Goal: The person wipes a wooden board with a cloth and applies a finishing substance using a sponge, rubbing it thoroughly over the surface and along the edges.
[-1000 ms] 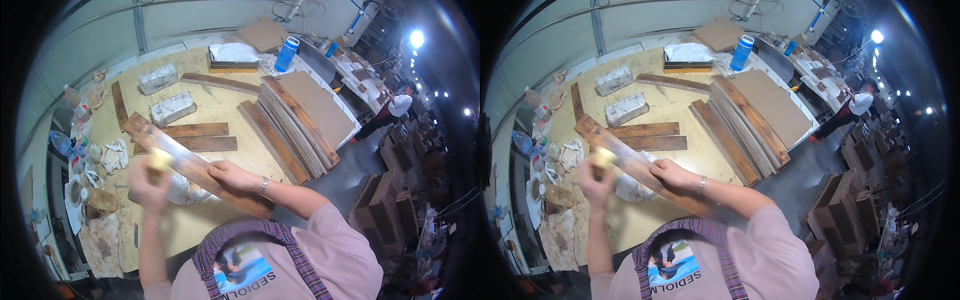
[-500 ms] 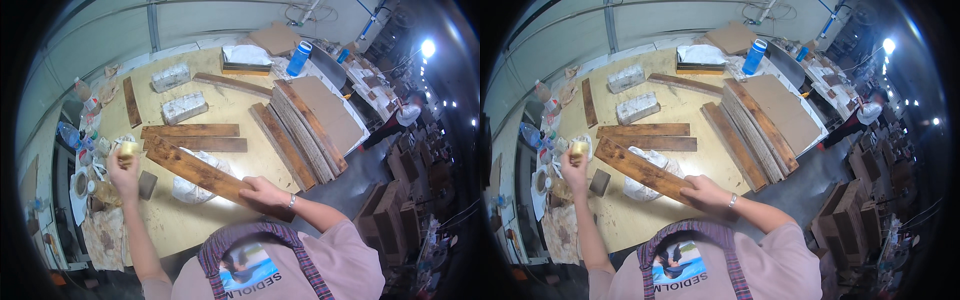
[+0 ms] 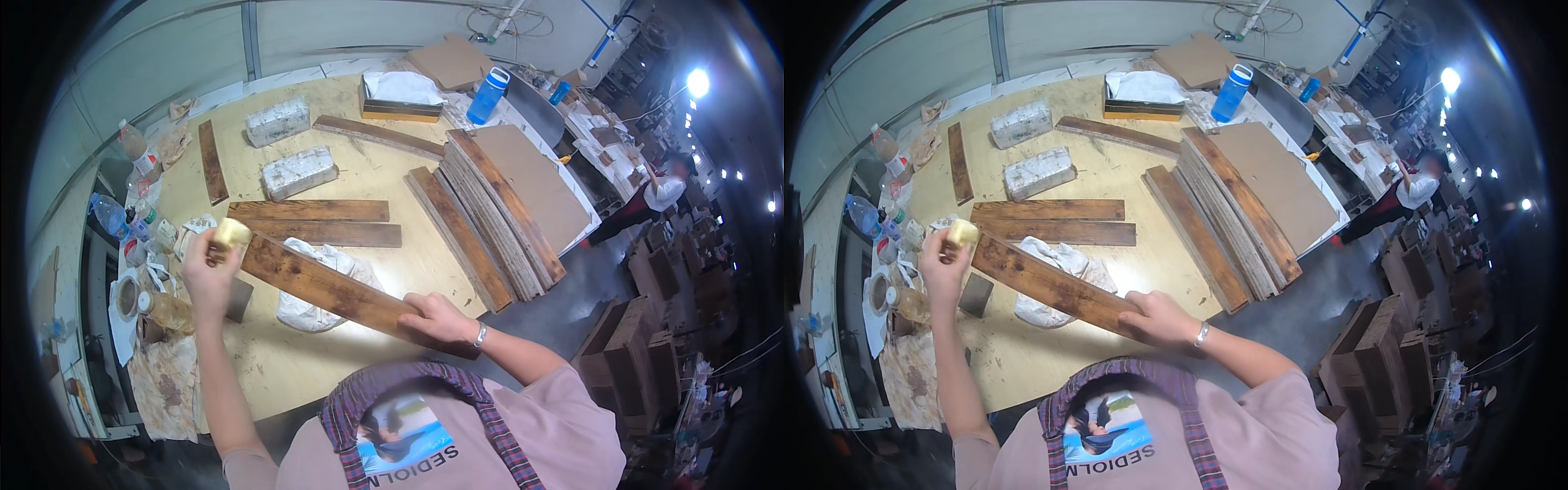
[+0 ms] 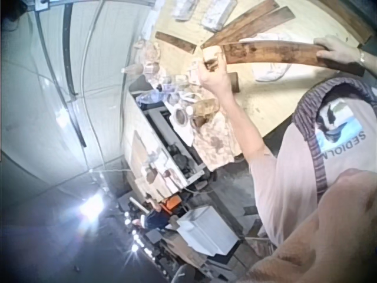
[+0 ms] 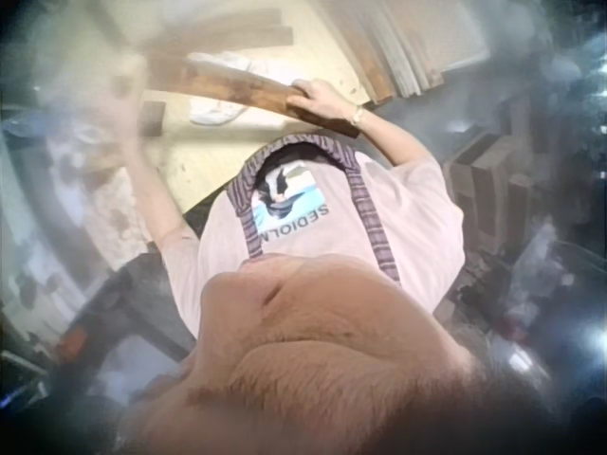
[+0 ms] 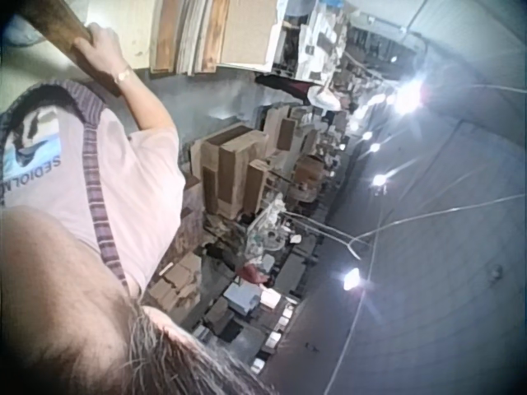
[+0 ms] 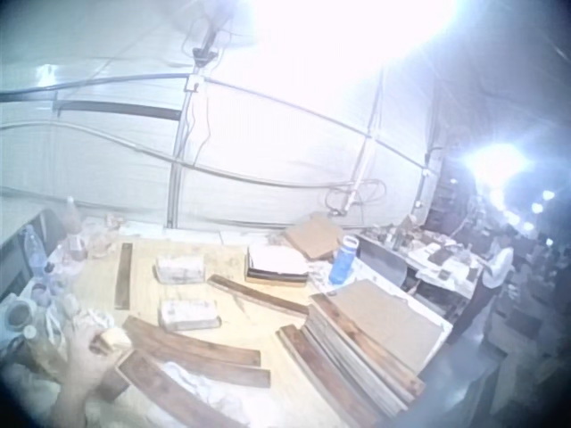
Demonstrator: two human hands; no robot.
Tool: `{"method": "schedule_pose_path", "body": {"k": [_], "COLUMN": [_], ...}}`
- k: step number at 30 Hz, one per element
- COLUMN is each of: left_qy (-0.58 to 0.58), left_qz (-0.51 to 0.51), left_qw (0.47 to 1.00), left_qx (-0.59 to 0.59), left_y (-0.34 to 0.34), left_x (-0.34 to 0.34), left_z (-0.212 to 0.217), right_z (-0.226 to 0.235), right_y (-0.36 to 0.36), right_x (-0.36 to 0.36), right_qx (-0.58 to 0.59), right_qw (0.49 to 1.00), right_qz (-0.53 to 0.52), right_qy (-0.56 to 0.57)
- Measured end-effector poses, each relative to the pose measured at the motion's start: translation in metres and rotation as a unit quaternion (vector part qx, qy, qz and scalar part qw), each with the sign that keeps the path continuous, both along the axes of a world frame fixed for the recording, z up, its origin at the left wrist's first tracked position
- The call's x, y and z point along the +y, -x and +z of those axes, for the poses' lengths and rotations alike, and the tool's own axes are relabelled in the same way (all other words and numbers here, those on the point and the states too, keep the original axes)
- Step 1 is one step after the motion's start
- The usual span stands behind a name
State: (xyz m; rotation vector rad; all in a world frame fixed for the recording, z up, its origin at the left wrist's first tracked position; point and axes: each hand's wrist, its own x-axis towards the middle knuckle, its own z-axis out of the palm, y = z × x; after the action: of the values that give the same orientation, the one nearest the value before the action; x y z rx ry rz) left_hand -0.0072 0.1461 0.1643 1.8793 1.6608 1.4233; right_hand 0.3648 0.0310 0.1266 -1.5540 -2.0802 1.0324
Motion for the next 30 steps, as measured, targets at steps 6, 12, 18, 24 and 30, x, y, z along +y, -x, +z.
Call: {"method": "schedule_pose_path", "body": {"k": [6, 12, 18, 24, 30], "left_qy": [0.02, 0.014, -0.119, -0.029, -0.118], "left_qz": [0.017, -0.17, -0.364, -0.147, -0.341], "left_qw": [0.989, 0.975, 0.924, 0.988, 0.93], "left_qx": [-0.147, -0.139, -0.006, -0.02, 0.064], "left_y": [0.024, -0.106, -0.155, -0.13, -0.156], "left_x": [0.01, -0.057, -0.103, -0.024, -0.096], "left_z": [-0.037, -0.006, -0.005, -0.014, 0.009], "right_z": [-0.029, -0.035, -0.051, -0.043, -0.057], "right_y": [-0.004, 0.036, 0.074, 0.1, 0.091], "right_x": [0.029, 0.121, 0.181, 0.153, 0.162], "right_qx": [0.287, 0.548, 0.69, 0.654, 0.677], "right_qw": [0.945, 0.744, 0.552, 0.626, 0.523], "right_qz": [-0.081, -0.064, -0.044, -0.077, 0.037], "right_qy": [0.132, 0.378, 0.466, 0.417, 0.516]}}
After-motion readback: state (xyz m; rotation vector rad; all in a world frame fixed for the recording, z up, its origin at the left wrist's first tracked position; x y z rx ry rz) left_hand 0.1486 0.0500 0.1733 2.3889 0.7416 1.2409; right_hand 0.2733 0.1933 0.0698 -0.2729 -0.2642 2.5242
